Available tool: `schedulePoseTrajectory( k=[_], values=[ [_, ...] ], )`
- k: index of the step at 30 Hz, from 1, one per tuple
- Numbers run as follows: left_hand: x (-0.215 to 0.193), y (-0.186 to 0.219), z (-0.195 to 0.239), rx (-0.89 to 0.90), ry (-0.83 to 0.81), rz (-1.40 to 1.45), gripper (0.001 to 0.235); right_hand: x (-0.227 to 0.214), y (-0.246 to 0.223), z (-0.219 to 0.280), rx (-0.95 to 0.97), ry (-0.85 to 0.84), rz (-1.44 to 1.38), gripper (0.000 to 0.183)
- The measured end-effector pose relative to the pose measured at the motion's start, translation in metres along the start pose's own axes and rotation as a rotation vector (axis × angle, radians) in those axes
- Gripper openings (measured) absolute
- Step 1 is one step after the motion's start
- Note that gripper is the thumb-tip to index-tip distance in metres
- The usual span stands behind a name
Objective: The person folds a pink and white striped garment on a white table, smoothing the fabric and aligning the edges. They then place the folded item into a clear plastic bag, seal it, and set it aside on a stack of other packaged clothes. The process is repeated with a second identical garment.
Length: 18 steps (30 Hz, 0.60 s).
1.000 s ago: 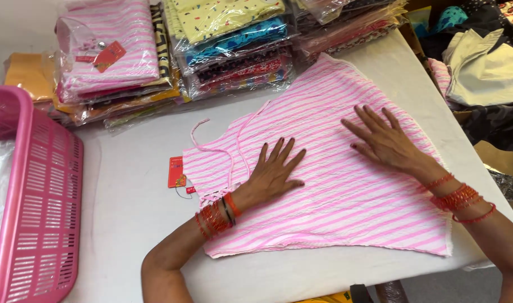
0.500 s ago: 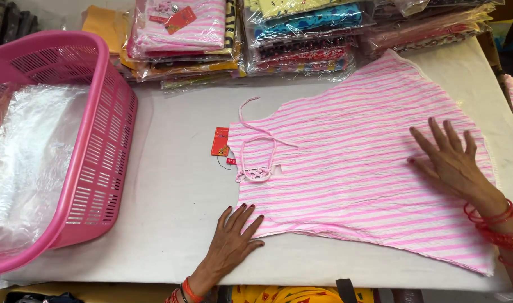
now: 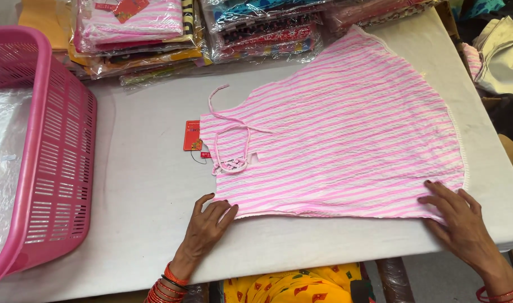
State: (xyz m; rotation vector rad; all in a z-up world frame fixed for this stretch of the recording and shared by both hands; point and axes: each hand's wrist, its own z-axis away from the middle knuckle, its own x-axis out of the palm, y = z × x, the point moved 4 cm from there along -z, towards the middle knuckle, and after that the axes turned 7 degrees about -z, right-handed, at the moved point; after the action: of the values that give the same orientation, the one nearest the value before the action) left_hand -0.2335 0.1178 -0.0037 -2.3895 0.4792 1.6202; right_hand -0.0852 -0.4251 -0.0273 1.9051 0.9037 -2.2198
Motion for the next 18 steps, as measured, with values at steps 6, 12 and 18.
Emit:
schedulePoseTrajectory(
  k=[6, 12, 18],
  values=[
    [-0.016, -0.018, 0.0, -0.059, 0.033, -0.01, 0.028, -0.018, -0.002, -0.002, 0.048, 0.004, 0.247, 0.071],
    [-0.05, -0.038, 0.006, -0.188, -0.091, -0.013, 0.03, -0.008, 0.002, 0.021, 0.085, -0.414, 0.101, 0.076],
    [-0.054, -0.031, 0.021, -0.411, -0.366, 0.208, 0.028, 0.007, 0.04, 0.02, 0.034, -0.661, 0.033, 0.069]
  ],
)
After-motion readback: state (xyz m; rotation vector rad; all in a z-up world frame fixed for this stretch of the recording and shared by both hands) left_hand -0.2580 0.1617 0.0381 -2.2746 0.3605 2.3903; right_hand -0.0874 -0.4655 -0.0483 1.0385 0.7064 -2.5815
